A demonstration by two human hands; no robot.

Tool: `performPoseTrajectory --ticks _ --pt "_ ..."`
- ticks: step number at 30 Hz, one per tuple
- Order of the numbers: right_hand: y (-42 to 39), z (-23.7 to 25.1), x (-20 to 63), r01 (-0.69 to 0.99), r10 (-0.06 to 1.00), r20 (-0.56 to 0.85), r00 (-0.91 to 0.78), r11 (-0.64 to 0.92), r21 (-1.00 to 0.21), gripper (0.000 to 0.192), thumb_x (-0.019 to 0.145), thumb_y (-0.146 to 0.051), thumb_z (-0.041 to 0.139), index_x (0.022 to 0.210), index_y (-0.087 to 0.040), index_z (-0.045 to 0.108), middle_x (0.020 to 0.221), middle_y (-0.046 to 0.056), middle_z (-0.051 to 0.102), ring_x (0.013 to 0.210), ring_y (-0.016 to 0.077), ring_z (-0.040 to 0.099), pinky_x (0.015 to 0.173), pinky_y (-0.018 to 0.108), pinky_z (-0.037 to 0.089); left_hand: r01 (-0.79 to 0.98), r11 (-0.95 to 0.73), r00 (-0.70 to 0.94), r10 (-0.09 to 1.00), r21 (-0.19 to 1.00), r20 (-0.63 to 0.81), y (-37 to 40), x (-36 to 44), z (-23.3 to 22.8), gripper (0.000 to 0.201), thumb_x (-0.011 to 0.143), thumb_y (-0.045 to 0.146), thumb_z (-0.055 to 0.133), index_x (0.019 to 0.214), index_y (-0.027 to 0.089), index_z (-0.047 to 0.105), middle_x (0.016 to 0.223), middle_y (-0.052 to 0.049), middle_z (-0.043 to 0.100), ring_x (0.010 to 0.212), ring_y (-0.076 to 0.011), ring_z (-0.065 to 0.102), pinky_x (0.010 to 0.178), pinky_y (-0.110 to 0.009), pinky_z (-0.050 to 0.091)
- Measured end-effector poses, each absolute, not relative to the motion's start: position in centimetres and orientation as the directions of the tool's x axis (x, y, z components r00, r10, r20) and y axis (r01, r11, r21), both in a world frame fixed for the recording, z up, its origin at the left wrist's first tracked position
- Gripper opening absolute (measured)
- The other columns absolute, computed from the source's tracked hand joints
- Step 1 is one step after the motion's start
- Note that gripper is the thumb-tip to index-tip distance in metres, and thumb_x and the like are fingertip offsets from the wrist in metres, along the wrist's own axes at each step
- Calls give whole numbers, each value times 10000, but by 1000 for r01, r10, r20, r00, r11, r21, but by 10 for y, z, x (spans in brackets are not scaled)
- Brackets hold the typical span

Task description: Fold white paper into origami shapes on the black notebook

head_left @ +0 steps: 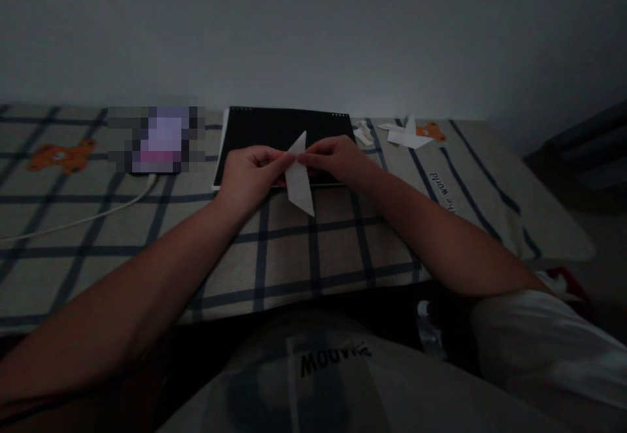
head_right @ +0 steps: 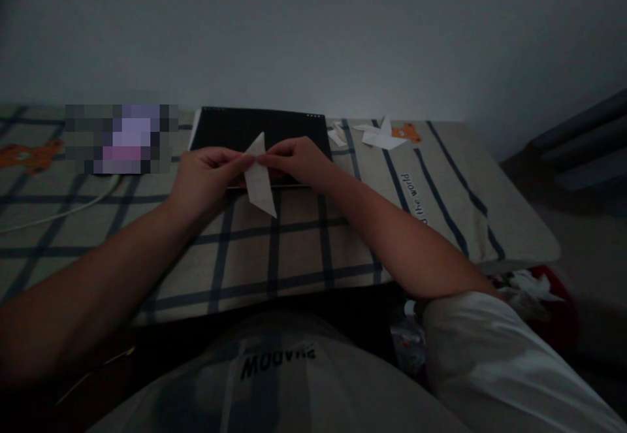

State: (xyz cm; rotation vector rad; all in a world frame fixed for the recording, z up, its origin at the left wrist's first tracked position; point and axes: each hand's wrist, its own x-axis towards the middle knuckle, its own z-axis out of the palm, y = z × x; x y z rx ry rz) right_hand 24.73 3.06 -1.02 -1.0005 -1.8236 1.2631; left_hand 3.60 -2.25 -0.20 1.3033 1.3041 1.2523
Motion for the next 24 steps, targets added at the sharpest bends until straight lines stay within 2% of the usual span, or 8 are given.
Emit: performPoseTrajectory --ticks 5,8,12,16,20,24 --pt "33 -9 250 222 866 164 -473 298 -929 286 940 -462 904 972 -178 886 912 41 865 858 184 765 800 308 641 -11 116 11 993 993 -116 -19 35 7 204 910 337 913 828 192 797 831 -57 849 736 -193 817 645 -267 674" --pt "33 -8 251 238 869 158 -469 297 -925 278 946 -458 903 978 -183 885 925 46 870 881 193 774 824 326 657 -40 170 40 985 985 -168 -16 34 10 161 915 276 909 820 190 811 827 -65 851 714 -180 805 631 -251 648" --pt "30 -8 248 220 889 110 -445 228 -949 249 937 -441 923 946 -196 878 913 46 866 873 204 785 828 337 665 -17 117 -32 993 993 -117 -17 35 6 160 908 190 892 774 196 804 821 -56 851 745 -195 827 721 -303 691" --pt "28 -8 246 186 892 23 -452 120 -975 205 910 -385 943 931 -196 867 908 48 862 849 201 786 823 338 671 29 17 -95 995 999 -14 -20 37 2 135 903 242 918 825 200 815 846 -43 856 796 -212 848 803 -346 729" --pt "33 -10 249 224 889 74 -451 193 -955 195 916 -368 922 917 -190 844 884 40 837 827 189 756 803 328 644 18 50 -63 997 999 -48 -18 37 2 150 906 326 928 900 201 844 869 -53 867 795 -205 842 740 -301 709" --pt "39 -14 252 248 898 160 -410 279 -928 239 965 -416 877 926 -188 820 859 25 802 806 172 713 775 311 603 23 130 20 991 991 -131 -15 35 3 100 872 224 931 827 201 845 787 -44 839 699 -166 799 649 -237 649"
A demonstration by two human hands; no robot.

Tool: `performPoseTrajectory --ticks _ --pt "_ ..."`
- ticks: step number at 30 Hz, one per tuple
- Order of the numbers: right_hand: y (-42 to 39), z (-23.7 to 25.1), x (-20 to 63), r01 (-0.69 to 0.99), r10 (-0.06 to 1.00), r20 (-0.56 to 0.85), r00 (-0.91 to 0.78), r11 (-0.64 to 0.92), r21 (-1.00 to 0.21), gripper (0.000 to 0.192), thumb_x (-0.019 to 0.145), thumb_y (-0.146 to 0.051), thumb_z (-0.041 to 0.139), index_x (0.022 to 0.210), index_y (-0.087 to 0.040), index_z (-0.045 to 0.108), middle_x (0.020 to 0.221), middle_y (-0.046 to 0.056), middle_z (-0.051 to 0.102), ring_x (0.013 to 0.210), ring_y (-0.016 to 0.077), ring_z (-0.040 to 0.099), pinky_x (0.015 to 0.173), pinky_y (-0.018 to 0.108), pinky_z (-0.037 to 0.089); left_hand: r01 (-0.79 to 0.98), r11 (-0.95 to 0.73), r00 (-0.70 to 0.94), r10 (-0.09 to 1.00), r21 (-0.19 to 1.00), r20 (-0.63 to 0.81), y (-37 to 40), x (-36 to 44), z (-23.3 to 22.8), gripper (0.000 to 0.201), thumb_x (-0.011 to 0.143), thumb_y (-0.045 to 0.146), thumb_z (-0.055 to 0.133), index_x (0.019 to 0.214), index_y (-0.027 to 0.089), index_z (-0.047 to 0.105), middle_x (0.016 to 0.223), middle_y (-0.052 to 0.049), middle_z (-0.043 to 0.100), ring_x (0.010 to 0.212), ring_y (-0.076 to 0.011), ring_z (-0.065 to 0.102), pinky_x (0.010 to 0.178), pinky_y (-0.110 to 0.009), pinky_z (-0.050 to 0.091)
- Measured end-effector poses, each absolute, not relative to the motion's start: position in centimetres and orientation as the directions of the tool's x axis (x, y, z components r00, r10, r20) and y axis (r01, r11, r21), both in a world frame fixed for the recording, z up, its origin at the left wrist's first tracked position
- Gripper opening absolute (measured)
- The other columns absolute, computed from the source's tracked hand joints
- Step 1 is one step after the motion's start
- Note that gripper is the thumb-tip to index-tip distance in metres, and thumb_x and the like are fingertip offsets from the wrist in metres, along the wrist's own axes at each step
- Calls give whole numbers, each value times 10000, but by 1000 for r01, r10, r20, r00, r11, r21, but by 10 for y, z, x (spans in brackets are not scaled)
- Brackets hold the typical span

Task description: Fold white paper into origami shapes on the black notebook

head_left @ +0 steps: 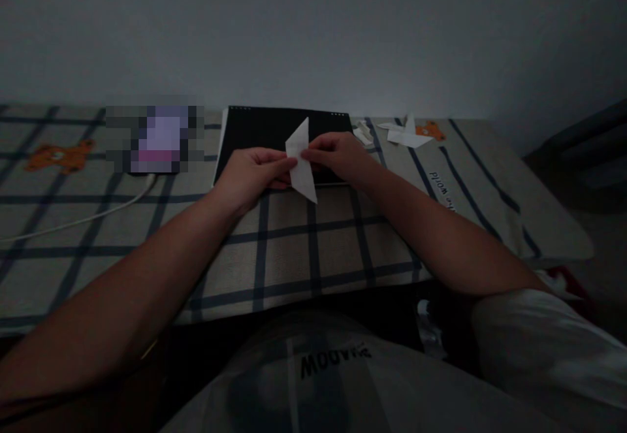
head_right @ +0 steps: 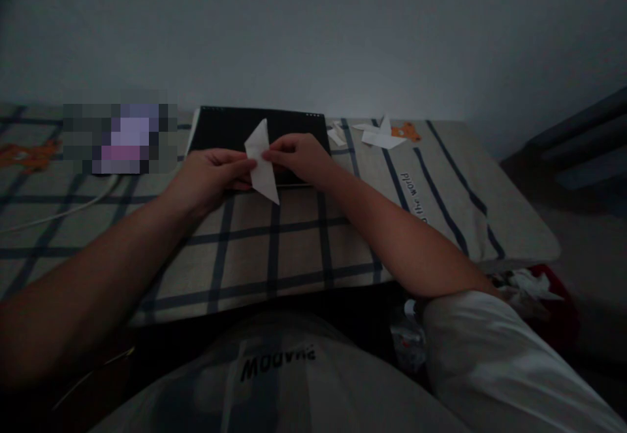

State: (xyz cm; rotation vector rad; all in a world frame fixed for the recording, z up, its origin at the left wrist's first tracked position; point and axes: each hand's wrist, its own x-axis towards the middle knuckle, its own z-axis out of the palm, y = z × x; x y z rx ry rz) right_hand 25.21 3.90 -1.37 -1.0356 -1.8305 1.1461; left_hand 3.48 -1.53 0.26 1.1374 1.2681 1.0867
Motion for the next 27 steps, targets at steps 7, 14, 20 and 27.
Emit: performPoseTrajectory --ticks 7,14,20,27 --pt "36 -12 247 160 916 81 -392 155 -975 221 924 -380 933 951 -196 812 904 25 821 837 172 743 824 328 653 17 100 7 995 995 -101 -18 35 4 150 857 151 927 764 189 815 771 -36 830 674 -142 777 705 -246 667" --pt "33 -7 252 213 883 57 -467 175 -961 159 872 -315 929 878 -195 826 855 27 830 802 174 745 792 319 640 3 94 -30 995 996 -94 -18 36 3 149 871 198 893 752 201 803 791 -39 835 723 -164 797 673 -239 666" --pt "27 0 252 263 830 43 -556 225 -938 179 872 -345 917 852 -188 833 826 16 819 780 160 727 755 286 595 -28 96 -46 994 995 -97 -16 35 8 133 910 190 849 782 201 812 850 -42 857 857 -209 854 798 -298 704" --pt "23 0 245 187 848 -37 -529 74 -980 143 904 -291 921 873 -199 817 862 14 833 808 154 746 790 281 636 29 24 -90 996 999 -21 -20 35 3 116 847 233 928 775 217 838 796 -29 848 800 -207 835 751 -299 703"
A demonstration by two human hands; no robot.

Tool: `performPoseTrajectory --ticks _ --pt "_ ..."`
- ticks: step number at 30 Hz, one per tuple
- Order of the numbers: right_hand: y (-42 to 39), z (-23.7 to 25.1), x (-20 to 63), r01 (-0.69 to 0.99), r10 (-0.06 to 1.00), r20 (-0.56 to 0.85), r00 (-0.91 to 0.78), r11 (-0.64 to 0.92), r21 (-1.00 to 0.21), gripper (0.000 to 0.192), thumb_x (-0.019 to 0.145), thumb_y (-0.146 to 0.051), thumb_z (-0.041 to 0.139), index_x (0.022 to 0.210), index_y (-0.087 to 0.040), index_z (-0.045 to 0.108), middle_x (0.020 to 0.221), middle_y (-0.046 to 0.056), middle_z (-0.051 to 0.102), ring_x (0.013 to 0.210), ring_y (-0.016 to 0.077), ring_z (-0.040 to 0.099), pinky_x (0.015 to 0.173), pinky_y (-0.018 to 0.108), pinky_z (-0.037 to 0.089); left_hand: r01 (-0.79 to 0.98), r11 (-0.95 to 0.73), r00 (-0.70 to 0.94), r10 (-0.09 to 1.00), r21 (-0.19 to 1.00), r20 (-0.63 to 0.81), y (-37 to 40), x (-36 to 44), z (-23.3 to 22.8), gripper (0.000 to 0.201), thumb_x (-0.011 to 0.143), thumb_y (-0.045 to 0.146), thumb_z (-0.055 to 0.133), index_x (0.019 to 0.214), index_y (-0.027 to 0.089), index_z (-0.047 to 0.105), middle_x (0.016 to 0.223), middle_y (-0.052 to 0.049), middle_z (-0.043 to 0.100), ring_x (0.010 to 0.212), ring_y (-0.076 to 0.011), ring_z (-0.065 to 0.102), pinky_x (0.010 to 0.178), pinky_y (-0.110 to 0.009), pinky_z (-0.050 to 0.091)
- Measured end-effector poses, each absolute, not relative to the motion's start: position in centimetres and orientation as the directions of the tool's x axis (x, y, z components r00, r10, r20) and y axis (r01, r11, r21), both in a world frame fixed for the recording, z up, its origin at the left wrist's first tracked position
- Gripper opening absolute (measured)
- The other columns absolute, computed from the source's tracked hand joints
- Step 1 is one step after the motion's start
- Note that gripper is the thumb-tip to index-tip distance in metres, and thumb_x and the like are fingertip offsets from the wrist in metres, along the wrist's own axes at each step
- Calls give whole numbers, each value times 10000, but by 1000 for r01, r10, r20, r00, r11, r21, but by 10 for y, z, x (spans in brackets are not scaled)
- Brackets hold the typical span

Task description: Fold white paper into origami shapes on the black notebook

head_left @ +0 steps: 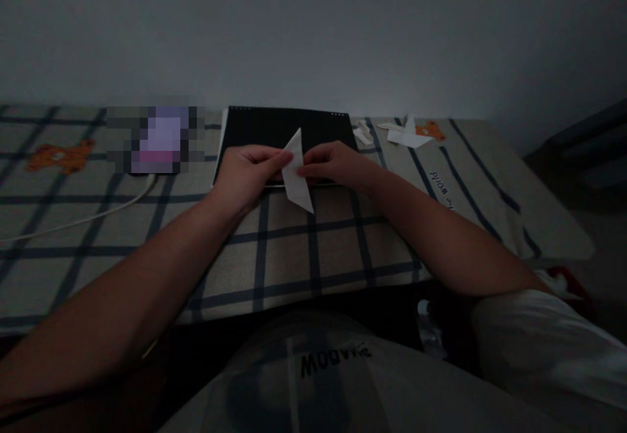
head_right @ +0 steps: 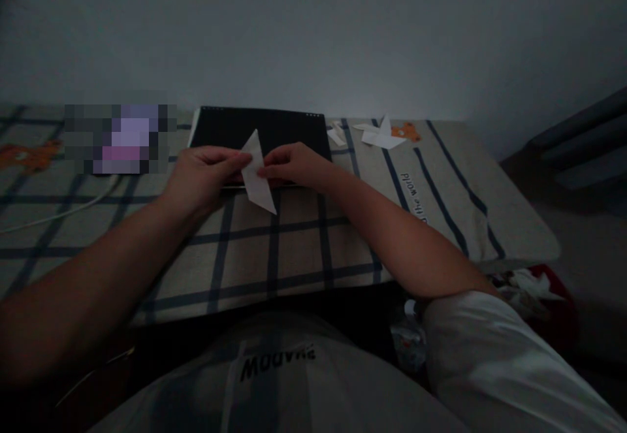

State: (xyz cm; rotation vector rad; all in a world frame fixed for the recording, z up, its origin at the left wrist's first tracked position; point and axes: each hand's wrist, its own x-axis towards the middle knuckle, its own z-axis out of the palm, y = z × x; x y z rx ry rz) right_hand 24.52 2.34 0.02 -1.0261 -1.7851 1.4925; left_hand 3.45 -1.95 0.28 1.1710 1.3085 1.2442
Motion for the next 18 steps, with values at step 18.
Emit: performPoseTrajectory --ticks 18 --pt "22 1 245 228 813 80 -576 254 -940 370 904 -524 946 863 -185 804 824 27 788 797 165 705 762 302 598 -40 102 -62 993 994 -104 -17 36 8 227 830 192 896 682 206 724 684 -7 747 593 -115 674 607 -217 615"
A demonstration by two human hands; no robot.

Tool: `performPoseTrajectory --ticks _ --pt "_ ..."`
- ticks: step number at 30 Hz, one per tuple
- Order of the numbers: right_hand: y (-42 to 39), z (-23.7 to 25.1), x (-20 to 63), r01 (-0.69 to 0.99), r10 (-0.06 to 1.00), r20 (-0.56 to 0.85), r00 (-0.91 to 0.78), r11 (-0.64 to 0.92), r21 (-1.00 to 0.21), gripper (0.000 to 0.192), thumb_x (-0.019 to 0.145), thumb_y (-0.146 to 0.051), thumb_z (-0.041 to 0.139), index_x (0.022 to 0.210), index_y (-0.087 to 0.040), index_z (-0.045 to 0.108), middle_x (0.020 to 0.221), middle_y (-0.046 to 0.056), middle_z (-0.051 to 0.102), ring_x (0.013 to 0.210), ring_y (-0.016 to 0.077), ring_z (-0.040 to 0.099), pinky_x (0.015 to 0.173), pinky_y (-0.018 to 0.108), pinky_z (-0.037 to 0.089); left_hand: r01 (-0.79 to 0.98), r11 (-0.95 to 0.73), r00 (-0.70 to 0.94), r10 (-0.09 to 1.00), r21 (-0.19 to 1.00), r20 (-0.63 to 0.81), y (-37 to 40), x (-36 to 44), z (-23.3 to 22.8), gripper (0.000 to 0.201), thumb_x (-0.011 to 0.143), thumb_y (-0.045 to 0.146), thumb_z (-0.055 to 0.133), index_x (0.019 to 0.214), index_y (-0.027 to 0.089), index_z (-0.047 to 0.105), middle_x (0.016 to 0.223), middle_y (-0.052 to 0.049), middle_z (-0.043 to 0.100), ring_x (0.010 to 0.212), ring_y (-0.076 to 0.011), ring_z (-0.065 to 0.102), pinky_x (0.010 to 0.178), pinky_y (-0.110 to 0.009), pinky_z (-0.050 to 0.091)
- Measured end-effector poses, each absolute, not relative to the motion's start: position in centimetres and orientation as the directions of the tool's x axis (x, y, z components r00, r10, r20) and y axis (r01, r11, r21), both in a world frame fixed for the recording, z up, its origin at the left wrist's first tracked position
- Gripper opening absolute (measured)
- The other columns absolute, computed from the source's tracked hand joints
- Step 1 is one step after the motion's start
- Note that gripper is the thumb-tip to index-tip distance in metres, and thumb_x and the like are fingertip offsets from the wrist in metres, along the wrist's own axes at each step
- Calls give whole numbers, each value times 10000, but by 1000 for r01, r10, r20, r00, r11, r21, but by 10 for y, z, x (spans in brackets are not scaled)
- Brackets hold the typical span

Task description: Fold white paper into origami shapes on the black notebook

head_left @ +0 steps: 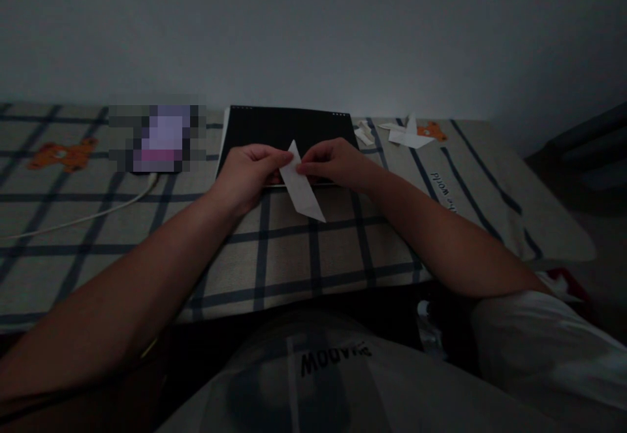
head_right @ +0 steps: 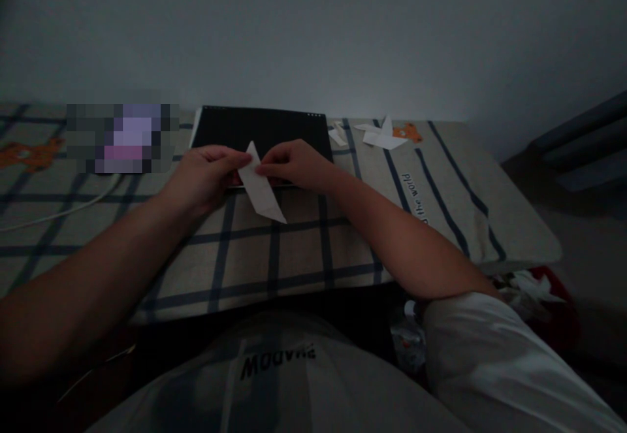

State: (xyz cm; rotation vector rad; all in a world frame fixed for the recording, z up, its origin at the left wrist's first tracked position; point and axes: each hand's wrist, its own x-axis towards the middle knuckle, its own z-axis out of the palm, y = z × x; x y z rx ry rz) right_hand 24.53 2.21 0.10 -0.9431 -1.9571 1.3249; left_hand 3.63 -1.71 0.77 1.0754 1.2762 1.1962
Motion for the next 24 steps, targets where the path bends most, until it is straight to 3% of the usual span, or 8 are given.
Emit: performPoseTrajectory --ticks 3,7,10,16,24 --pt "19 3 244 212 809 66 -584 231 -950 394 905 -551 945 884 -185 802 842 29 795 797 162 707 752 296 606 -45 29 -73 997 999 -32 -21 38 7 243 823 179 849 660 221 674 643 21 688 560 -105 616 565 -209 558" --pt "19 2 245 199 775 44 -631 216 -956 437 860 -587 972 860 -192 787 819 10 790 767 150 696 727 275 600 -106 111 55 993 988 -106 -20 35 9 111 825 207 852 770 208 756 758 -6 755 659 -130 697 657 -245 617" --pt "22 0 246 195 744 49 -666 238 -952 444 851 -595 971 846 -194 781 801 0 780 745 142 691 713 265 596 -69 114 45 993 991 -112 -17 33 8 167 804 253 888 755 209 734 754 -13 748 669 -139 698 665 -256 608" --pt "24 0 247 200 738 60 -673 258 -945 391 916 -557 921 889 -188 796 824 6 773 774 151 703 727 280 602 -12 -47 -17 999 999 47 -18 34 1 171 812 276 876 762 213 726 741 2 730 622 -124 625 592 -248 526" --pt "23 -2 245 195 745 66 -664 257 -947 409 876 -565 957 861 -185 804 763 -5 751 729 142 676 697 272 569 92 -131 -51 989 987 136 -20 34 3 175 869 240 863 770 217 721 696 20 693 590 -116 580 569 -241 491"
